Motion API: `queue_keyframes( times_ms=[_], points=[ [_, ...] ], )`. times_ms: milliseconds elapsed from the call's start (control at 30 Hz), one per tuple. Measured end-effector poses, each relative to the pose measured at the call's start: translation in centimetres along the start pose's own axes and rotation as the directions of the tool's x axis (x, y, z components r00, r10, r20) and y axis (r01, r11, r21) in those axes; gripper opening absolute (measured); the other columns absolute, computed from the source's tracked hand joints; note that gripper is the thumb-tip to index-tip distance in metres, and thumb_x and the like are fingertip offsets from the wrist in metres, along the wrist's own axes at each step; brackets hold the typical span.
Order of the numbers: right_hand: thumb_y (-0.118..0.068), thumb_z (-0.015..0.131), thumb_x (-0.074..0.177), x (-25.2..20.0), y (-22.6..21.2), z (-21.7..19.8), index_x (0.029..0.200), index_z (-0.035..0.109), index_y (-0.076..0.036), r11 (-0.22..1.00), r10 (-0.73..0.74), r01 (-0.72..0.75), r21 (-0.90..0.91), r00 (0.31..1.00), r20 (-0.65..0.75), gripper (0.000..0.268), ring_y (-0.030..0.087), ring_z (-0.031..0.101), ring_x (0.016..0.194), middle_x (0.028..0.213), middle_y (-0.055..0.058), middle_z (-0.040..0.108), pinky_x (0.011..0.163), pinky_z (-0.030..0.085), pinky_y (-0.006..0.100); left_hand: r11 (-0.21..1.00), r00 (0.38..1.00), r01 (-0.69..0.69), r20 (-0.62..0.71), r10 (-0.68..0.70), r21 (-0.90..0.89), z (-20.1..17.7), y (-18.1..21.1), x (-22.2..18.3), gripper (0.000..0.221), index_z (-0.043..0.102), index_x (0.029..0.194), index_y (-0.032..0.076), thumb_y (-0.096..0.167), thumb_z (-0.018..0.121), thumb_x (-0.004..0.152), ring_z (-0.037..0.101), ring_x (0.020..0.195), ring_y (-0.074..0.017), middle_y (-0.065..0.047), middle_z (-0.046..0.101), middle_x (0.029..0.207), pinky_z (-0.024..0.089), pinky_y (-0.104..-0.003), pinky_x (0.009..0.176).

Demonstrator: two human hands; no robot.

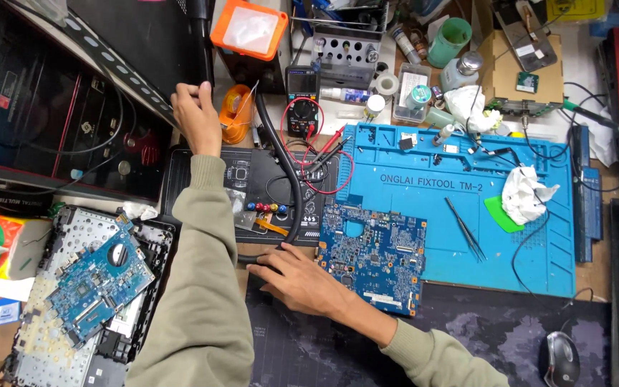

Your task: Repairing and cleaning a computer motherboard using a heat gun and cleaning supplies

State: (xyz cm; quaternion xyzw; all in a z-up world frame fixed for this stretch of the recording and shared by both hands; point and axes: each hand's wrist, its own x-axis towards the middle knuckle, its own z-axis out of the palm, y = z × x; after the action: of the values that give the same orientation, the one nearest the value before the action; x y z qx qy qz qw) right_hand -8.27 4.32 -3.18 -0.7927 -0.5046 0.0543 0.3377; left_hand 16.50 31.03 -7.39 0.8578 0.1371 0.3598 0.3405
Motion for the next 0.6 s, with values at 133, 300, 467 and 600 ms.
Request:
queue_keyframes(
  times_ms=[133, 300, 467, 600],
  points=[
    [-0.029, 0.060, 0.102, -1.0, 0.2, 1.7, 0.129, 0.058, -0.010, 0.997, -0.004, -0.009, -0.072, 0.985, -0.174, 0.033, 0.036, 0.059, 0.128, 0.121, 0.014, 0.062, 0.114, 0.037, 0.057, 0.997, 0.997, 0.041, 0.064, -0.045, 0.073, -0.8, -0.2, -1.2, 0.015, 0.060, 0.112, 0.009, 0.023, 0.061, 0.105, 0.065, 0.092, -0.0409, -0.011, 0.055, 0.090, 0.052, -0.049, 0.083],
    [-0.027, 0.057, 0.103, -3.2, -0.3, -2.8, 0.129, 0.063, -0.011, 0.996, 0.065, -0.069, -0.061, 0.995, -0.073, 0.031, 0.029, 0.058, 0.132, 0.129, 0.014, 0.064, 0.119, 0.030, 0.057, 0.980, 0.971, -0.196, 0.139, 0.197, -0.015, -4.7, 4.7, -7.3, 0.052, 0.039, 0.158, 0.005, 0.013, 0.056, 0.110, 0.045, 0.136, -0.0477, -0.027, 0.045, 0.138, 0.036, -0.054, 0.115],
    [-0.022, 0.061, 0.102, -8.1, 2.2, -5.6, 0.133, 0.062, -0.020, 0.984, 0.134, -0.153, -0.094, 0.973, -0.186, 0.032, 0.026, 0.059, 0.129, 0.127, 0.004, 0.063, 0.115, 0.034, 0.056, 0.943, 0.913, -0.332, 0.239, 0.330, -0.032, -9.1, 10.6, -15.6, 0.048, 0.045, 0.155, 0.003, 0.013, 0.056, 0.110, 0.029, 0.147, -0.0476, -0.026, 0.038, 0.151, 0.026, -0.057, 0.120],
    [-0.026, 0.061, 0.101, -11.9, 5.6, -7.6, 0.123, 0.067, -0.025, 0.922, 0.272, -0.325, -0.212, 0.931, -0.243, 0.023, 0.016, 0.064, 0.123, 0.113, -0.001, 0.069, 0.115, 0.035, 0.053, 0.899, 0.864, -0.402, 0.252, 0.436, -0.176, -10.1, 12.4, -21.0, 0.032, 0.065, 0.135, 0.004, 0.011, 0.061, 0.104, 0.043, 0.143, -0.0437, -0.021, 0.054, 0.142, 0.034, -0.053, 0.117]
  ],
)
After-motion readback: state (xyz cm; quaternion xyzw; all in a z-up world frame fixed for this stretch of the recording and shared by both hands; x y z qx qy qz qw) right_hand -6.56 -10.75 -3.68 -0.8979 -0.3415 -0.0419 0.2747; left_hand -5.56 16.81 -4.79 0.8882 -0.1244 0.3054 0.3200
